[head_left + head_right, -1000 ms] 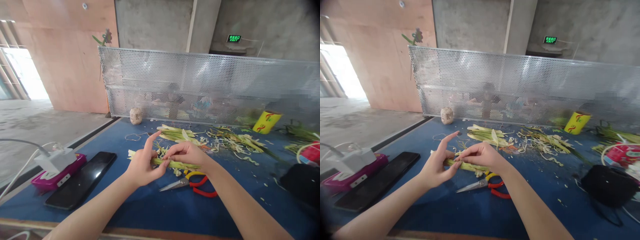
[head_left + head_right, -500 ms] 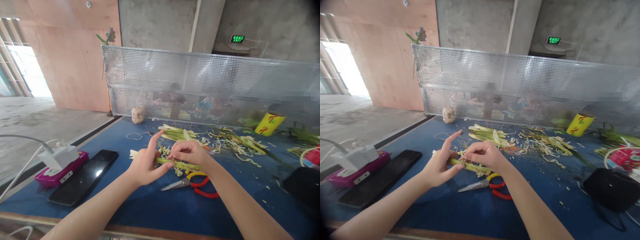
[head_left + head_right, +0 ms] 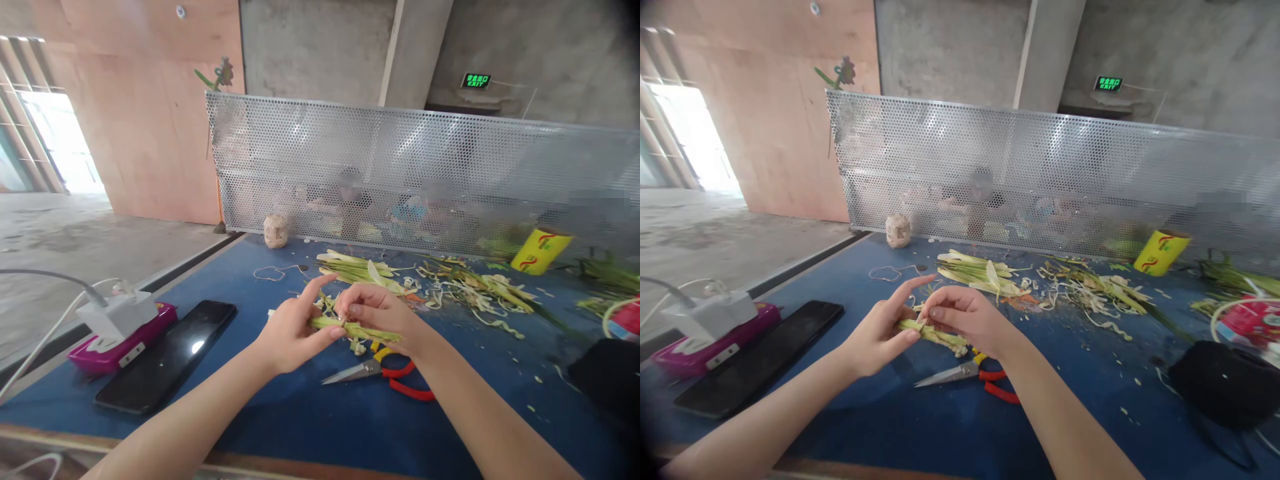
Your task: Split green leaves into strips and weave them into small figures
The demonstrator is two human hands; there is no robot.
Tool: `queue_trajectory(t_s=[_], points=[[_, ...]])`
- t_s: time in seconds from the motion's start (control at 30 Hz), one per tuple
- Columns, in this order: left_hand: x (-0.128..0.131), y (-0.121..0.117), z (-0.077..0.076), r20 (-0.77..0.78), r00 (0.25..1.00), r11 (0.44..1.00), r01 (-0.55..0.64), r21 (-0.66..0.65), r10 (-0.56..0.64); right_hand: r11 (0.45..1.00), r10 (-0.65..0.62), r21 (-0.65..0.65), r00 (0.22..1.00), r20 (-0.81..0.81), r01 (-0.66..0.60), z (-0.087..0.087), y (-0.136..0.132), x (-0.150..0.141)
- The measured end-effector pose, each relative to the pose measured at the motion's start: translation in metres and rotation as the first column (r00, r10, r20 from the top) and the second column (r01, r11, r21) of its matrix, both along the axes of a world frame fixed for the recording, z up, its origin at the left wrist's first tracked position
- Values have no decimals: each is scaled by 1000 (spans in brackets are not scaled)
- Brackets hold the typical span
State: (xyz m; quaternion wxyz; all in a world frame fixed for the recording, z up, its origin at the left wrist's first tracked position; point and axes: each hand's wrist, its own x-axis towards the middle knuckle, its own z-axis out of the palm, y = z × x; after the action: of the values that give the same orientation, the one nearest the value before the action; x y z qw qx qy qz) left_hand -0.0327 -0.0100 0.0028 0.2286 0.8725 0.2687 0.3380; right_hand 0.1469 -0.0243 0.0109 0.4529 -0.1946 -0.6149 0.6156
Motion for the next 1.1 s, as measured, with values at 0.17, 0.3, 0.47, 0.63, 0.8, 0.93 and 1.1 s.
queue_trajectory(t_s=[0.17, 0.3, 0.47, 0.63, 0.8, 0.93, 1.1], points=[[0, -3, 4, 25, 1000, 1000, -3, 2, 3, 997, 80, -5, 997, 22, -80, 1, -2, 0], [1, -5, 4, 21, 1000, 999, 14, 33, -15, 988, 149, 34, 987, 59, -151, 1, -2, 2], [0, -3, 4, -2, 1000, 999, 9, 44, -9, 981, 114, 138, 980, 162, -137, 4, 0, 10], [0, -1, 3, -26, 1000, 999, 12, 51, -11, 980, 80, 163, 976, 202, -114, 5, 3, 14], [-1, -4, 7, -43, 999, 999, -25, 45, 27, 992, 20, 120, 981, 191, -43, 3, 4, 13], [-1, -3, 7, -40, 999, 999, -29, 46, 31, 1000, -11, -12, 990, 141, 13, 1, 2, 6], [-2, -2, 4, -15, 999, 997, -50, 58, 51, 989, -55, -127, 989, 138, 73, 0, 0, 2]])
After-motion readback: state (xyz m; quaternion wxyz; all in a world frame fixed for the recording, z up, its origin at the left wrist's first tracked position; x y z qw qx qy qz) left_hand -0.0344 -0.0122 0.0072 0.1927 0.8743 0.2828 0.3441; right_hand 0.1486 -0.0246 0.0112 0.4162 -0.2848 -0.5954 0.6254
